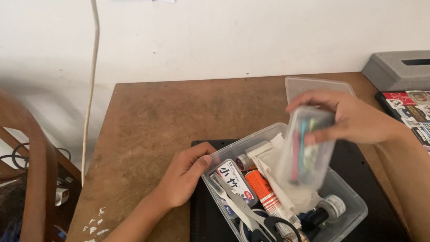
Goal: Opening, flipping, and searching for parts to repair a laptop on a workbench
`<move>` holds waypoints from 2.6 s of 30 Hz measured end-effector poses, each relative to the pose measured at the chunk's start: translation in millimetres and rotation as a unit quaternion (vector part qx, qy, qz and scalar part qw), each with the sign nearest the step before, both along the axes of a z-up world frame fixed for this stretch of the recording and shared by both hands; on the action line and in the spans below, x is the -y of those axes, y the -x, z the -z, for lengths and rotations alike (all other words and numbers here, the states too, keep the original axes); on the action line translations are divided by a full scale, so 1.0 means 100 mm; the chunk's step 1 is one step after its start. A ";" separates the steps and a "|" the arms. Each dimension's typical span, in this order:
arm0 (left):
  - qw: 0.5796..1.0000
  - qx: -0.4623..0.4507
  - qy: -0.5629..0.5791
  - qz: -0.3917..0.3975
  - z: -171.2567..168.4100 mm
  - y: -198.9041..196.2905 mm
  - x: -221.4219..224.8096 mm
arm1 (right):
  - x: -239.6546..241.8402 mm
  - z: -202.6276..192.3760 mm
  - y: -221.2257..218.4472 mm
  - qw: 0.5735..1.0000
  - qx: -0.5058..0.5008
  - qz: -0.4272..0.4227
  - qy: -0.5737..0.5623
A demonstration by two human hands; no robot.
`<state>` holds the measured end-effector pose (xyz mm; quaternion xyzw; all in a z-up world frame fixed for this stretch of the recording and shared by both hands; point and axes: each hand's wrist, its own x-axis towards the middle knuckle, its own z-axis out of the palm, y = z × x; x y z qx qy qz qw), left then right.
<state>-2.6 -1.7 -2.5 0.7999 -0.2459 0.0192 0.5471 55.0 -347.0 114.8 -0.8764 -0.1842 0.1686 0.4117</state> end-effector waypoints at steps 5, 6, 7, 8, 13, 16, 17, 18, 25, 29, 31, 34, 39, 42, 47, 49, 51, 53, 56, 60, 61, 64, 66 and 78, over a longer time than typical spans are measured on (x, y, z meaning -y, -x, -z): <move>1.000 0.009 0.007 -0.012 0.10 -0.04 0.05 | 0.12 0.41 -0.28 0.923 -0.023 0.138 -0.358; 0.999 -0.014 0.050 -0.011 0.13 -0.05 0.06 | 0.12 0.52 -0.40 0.905 -0.007 0.207 -0.372; 0.995 -0.038 0.092 -0.010 0.16 -0.07 0.07 | 0.12 0.64 -0.52 0.881 0.009 0.275 -0.384; 0.995 -0.039 0.088 -0.006 0.17 -0.07 0.06 | 0.15 0.83 -0.66 0.879 0.009 0.280 -0.387; 0.995 -0.040 0.092 0.009 0.17 -0.09 0.04 | 0.03 1.27 -0.86 0.866 -0.033 0.359 -0.347; 0.994 -0.043 0.096 0.022 0.19 -0.11 0.04 | -0.13 1.20 -0.67 0.897 0.018 0.353 -0.265; 0.994 -0.046 0.096 0.023 0.19 -0.10 0.05 | -0.15 1.12 -0.58 0.897 0.017 0.355 -0.264; 0.994 -0.042 0.096 0.023 0.18 -0.10 0.05 | -0.19 1.02 -0.51 0.929 0.042 0.340 -0.138; 0.994 -0.029 0.102 0.021 0.22 -0.10 0.05 | 0.15 0.96 -0.47 0.907 0.355 0.170 0.148; 0.993 -0.028 0.110 0.018 0.19 -0.05 0.07 | -0.18 0.12 0.28 0.966 0.258 0.034 -0.014; 0.998 -0.001 0.058 0.009 0.07 0.00 0.08 | -0.29 -0.19 0.58 0.946 0.190 -0.253 0.076; 0.999 -0.004 0.044 -0.002 0.07 0.00 0.07 | -0.36 -0.01 0.76 0.910 0.181 -0.298 0.224; 0.999 0.004 0.038 -0.005 0.06 0.01 0.08 | -0.29 0.19 0.58 0.892 0.259 -0.287 0.235; 0.999 0.004 0.039 -0.002 0.07 0.00 0.07 | -0.10 0.03 0.46 0.919 0.248 -0.245 0.186; 0.999 0.017 0.038 0.009 0.07 0.00 0.06 | 0.50 -0.23 0.35 0.946 0.303 -0.062 -0.094; 0.999 0.017 0.047 0.009 0.04 0.00 0.08 | 0.82 -0.42 0.27 0.950 0.107 -0.108 -0.274; 0.999 0.018 0.045 0.009 0.05 0.00 0.08 | 0.93 -0.15 0.08 0.921 0.125 -0.108 -0.354; 0.999 0.019 0.044 0.006 0.05 0.00 0.07 | 0.82 -0.05 0.07 0.885 0.141 -0.109 -0.431; 0.999 0.029 0.030 0.001 0.06 0.00 0.07 | 0.43 -0.14 0.25 0.901 0.246 0.258 -0.247; 0.998 0.016 0.052 0.011 0.07 -0.01 0.07 | 0.19 -0.15 0.23 0.909 0.166 0.295 -0.242; 0.998 0.020 0.054 0.014 0.07 -0.01 0.07 | 0.13 -0.12 0.22 0.885 0.153 0.273 -0.346; 0.999 0.022 0.040 0.009 0.04 0.00 0.07 | 0.11 -0.10 0.10 0.861 0.139 0.306 -0.382; 0.999 0.020 0.037 0.009 0.05 -0.01 0.06 | 0.11 -0.12 0.08 0.895 0.136 0.332 -0.264; 1.000 -0.016 0.015 -0.001 0.04 -0.03 0.02 | -0.36 -0.43 0.52 0.931 -0.137 0.056 0.334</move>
